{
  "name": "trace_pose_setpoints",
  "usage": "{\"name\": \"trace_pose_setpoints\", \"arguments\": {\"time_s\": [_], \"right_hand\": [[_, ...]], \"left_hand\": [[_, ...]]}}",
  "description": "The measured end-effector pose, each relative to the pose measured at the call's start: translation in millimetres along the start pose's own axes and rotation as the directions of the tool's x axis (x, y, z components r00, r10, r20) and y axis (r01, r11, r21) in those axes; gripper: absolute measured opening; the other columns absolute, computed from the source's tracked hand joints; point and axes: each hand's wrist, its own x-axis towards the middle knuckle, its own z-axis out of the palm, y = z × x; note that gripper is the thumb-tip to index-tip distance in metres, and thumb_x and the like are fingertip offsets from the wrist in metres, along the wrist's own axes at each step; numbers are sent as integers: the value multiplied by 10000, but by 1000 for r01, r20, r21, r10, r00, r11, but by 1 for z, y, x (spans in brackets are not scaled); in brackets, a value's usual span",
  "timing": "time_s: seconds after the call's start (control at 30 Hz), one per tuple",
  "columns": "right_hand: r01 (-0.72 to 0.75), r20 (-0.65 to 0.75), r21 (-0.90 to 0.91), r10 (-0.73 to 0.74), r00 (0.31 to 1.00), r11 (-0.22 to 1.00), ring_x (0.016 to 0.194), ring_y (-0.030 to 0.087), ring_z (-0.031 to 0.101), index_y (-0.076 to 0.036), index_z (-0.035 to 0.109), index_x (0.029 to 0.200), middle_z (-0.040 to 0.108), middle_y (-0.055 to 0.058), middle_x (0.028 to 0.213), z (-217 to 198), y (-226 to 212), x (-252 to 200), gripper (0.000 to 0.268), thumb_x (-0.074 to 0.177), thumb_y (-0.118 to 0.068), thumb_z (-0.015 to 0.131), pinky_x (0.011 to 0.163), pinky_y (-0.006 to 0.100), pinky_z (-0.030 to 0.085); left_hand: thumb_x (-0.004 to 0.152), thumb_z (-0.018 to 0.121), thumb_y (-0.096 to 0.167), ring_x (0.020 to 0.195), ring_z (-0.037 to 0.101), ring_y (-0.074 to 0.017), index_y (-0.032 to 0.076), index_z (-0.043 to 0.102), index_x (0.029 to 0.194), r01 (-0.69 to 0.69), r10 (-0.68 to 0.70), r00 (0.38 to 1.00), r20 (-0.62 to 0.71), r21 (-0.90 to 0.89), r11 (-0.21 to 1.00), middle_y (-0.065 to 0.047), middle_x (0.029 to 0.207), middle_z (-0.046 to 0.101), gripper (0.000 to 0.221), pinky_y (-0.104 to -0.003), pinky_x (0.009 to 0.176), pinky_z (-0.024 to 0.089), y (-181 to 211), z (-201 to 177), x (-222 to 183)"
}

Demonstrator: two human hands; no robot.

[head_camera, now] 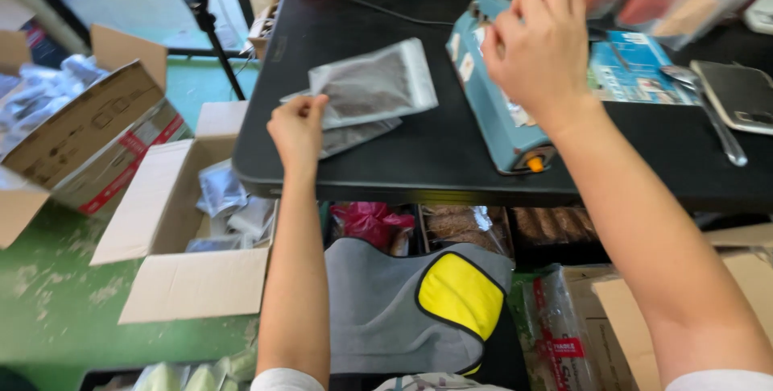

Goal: The person seals small plastic bags containing dark material using a heat sealer and then places the sealed bags into a larger cardboard box.

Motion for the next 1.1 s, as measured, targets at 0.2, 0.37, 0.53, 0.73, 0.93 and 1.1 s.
{"name": "trace_pose_setpoints", "arguments": {"time_s": [0.2, 0.37, 0.53, 0.73, 0.93, 1.1], "right_hand": [[-44, 59, 628, 9, 998, 777, 954, 317, 673, -98, 750, 887, 686, 97, 905, 38, -147, -7, 99, 862, -180, 701, 817, 427, 553], [-398, 753, 626, -388, 532, 670, 1550, 428, 221, -181, 331, 1607, 273, 196, 1671, 13, -238, 17, 742, 1020, -623, 434, 1197, 688, 202], [-349, 774, 592, -390, 500, 727, 1586, 405, 132, -218, 226, 1658, 166, 187, 1717, 16, -258, 37, 874, 977, -725, 434, 1220, 693, 117], [-393, 778, 606, -410, 477, 692, 1601, 328, 103, -247, 205, 1661, 124, 123, 1736, 36, -256, 35, 828, 1007, -754, 217, 1254, 627, 76], [-444, 750, 606, -287, 596, 660, 1572, 302, 240, -152, 333, 1623, 273, 117, 1700, 53, -258, 17, 694, 1078, -581, 313, 1253, 584, 181], [-455, 610, 597, -5, 792, 661, 1401, 303, 532, 37, 627, 1373, 613, 203, 1438, 43, -242, -42, 475, 960, -178, 533, 1189, 426, 391]], "left_hand": [[901, 789, 413, 696, 708, -266, 251, 780, 814, 199, -198, 931, -306, -27, 980, 43, 640, 705, 184, -395, 745, 552, -84, -82, 26], [883, 767, 460, 722, 721, -190, 288, 779, 810, 352, -370, 816, -444, -128, 927, 80, 633, 711, 187, -346, 797, 558, -156, -102, 40], [895, 734, 423, 913, 754, -266, 237, 803, 953, 438, -465, 755, -462, -173, 882, -17, 814, 784, 206, -410, 851, 555, -242, -76, 47], [997, 615, 440, 1078, 700, -421, 139, 786, 1147, 376, -373, 926, -51, 43, 926, -136, 1044, 779, 377, -559, 932, 537, -156, -52, 27], [1042, 559, 424, 1429, 463, -357, 124, 613, 1420, -4, -99, 989, 107, 697, 717, -161, 1528, 530, 485, -618, 1148, 313, -5, -39, -27], [1066, 514, 231, 1327, 574, -377, 76, 727, 1203, -342, 227, 922, 315, 382, 859, -156, 1294, 699, 296, -549, 1076, 463, 21, 15, -62]]}}
